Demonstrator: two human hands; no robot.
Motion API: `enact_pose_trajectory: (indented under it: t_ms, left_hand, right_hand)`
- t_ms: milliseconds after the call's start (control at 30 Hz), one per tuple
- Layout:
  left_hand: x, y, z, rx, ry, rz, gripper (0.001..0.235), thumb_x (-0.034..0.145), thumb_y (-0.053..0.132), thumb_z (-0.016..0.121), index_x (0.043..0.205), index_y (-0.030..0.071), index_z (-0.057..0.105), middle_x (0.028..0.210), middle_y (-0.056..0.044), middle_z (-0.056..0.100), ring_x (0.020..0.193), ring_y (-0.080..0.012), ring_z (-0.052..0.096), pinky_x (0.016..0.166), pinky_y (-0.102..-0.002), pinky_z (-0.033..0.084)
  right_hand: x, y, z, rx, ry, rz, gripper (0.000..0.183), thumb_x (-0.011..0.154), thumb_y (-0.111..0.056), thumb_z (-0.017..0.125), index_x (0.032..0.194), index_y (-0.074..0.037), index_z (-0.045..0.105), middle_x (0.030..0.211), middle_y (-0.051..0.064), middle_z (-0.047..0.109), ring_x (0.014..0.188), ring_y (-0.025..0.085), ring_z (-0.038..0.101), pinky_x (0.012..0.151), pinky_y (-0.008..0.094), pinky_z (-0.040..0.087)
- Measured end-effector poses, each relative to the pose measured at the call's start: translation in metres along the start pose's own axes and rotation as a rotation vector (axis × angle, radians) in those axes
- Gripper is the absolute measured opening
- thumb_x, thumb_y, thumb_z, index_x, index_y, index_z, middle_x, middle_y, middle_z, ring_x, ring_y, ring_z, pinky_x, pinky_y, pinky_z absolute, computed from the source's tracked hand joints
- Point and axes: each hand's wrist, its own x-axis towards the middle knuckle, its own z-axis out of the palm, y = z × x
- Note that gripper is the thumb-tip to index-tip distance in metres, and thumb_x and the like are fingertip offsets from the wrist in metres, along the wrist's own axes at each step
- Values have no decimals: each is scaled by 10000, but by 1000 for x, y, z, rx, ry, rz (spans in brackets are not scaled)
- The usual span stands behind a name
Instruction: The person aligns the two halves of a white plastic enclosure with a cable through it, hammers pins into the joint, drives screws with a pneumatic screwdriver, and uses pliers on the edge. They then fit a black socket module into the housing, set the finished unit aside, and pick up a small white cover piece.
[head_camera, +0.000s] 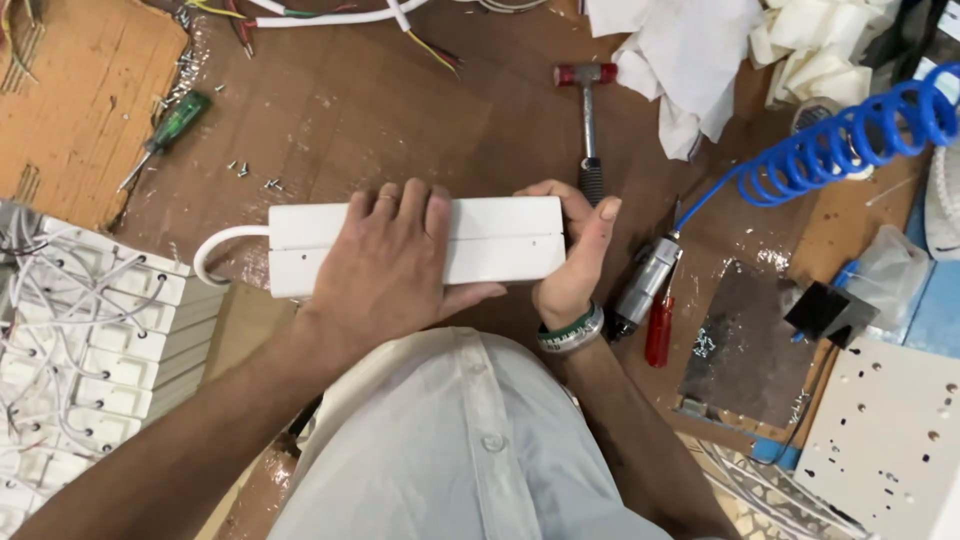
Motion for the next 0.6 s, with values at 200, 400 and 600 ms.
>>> enact_pose_trajectory:
  t_ms: [200, 400, 600]
  left_hand:
    - [0, -1, 3, -113, -63, -46, 955, 893, 900, 496, 1090, -30, 582, 973, -166, 541, 859, -312, 519, 836, -460, 420]
    - [-4, 4, 3, -93, -129, -56, 973, 883, 910, 522, 1093, -38, 591, 997, -163, 530, 897, -309, 505, 875, -466, 391]
    - [-5, 4, 5, -117, -91, -69, 950, 878, 916, 529, 1070, -14, 580, 970, -145, 506, 871, -304, 493, 850, -476, 395]
  right_hand:
    - [-7, 6, -3, 31, -26, -44, 737, 1045, -587, 202, 1151, 10, 620, 1089, 142, 669, 953, 200, 601, 888, 321, 475]
    - [-22, 5, -5, -268, -75, -289, 812, 1031, -655, 319, 1381, 53, 507, 1254, 209, 608, 1116, 283, 602, 1015, 399, 489]
    - [-12, -9, 3, -343, 22, -273, 709, 1067, -471, 175, 1103, 70, 633, 1064, 196, 690, 931, 273, 646, 878, 348, 509]
